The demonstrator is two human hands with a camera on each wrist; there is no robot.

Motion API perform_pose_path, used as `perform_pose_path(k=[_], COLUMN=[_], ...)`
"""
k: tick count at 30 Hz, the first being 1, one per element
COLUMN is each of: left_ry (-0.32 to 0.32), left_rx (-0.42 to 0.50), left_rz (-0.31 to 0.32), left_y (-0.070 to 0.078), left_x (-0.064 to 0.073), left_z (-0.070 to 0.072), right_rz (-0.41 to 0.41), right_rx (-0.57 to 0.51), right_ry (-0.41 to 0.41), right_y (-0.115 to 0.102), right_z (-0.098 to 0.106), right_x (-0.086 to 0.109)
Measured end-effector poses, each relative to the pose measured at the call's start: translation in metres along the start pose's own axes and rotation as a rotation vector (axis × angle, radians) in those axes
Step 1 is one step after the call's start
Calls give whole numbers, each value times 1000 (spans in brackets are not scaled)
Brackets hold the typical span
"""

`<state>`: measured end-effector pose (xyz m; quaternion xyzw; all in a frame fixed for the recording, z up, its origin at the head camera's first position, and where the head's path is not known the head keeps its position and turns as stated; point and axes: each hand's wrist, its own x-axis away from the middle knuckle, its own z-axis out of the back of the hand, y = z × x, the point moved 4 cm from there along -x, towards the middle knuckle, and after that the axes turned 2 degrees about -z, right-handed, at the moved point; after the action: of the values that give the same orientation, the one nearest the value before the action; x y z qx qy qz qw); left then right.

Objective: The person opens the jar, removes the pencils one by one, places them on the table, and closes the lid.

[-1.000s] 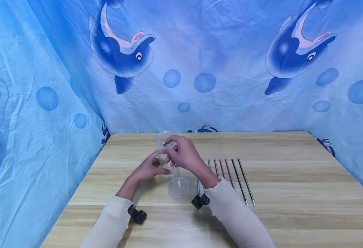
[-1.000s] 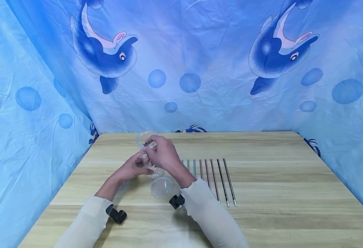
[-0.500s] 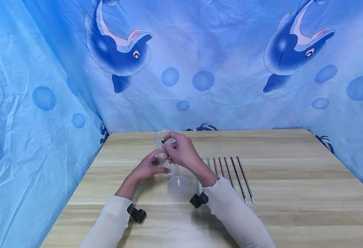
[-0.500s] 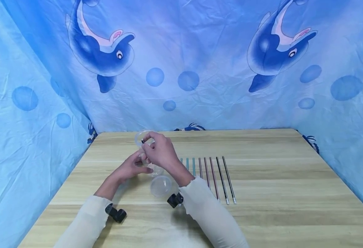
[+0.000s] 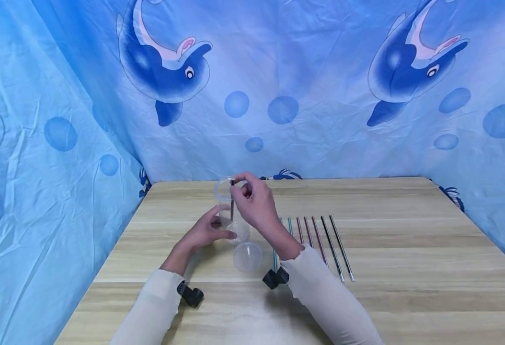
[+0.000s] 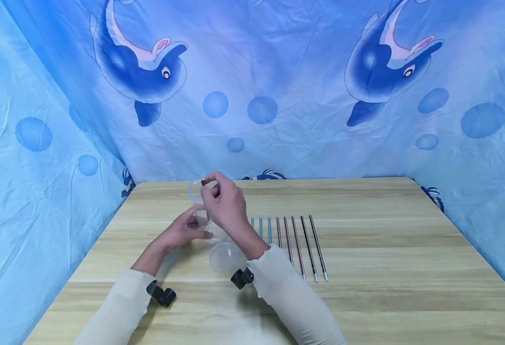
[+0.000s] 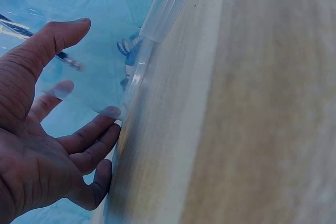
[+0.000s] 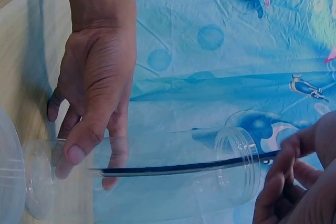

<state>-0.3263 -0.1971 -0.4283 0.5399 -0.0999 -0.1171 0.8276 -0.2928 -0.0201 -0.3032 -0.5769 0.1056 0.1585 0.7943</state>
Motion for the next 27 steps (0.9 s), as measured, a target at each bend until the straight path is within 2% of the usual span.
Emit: perform_pose_path(k=[3,6,11,13,21,27], left_ry=[9,11,14,15,17,13], left_rx=[0,-12,-27,-31,-18,9], left_rz=[16,22,16,12,7,-4], left_y=[1,1,1,1,1,2], left_x=[0,0,0,-1,-1,-1], left_z=[0,0,0,0,0,-1], right_rz=[39,103,242,270,310,412], right_rx=[1,-53,-203,-237,-205,-249], right_ry=[79,131,149,149,235,322], right_y=[-3,-7,-11,-11,-10,-12], right_z=[4,8,12,13,15,17], right_x=[1,2,2,2,5,5])
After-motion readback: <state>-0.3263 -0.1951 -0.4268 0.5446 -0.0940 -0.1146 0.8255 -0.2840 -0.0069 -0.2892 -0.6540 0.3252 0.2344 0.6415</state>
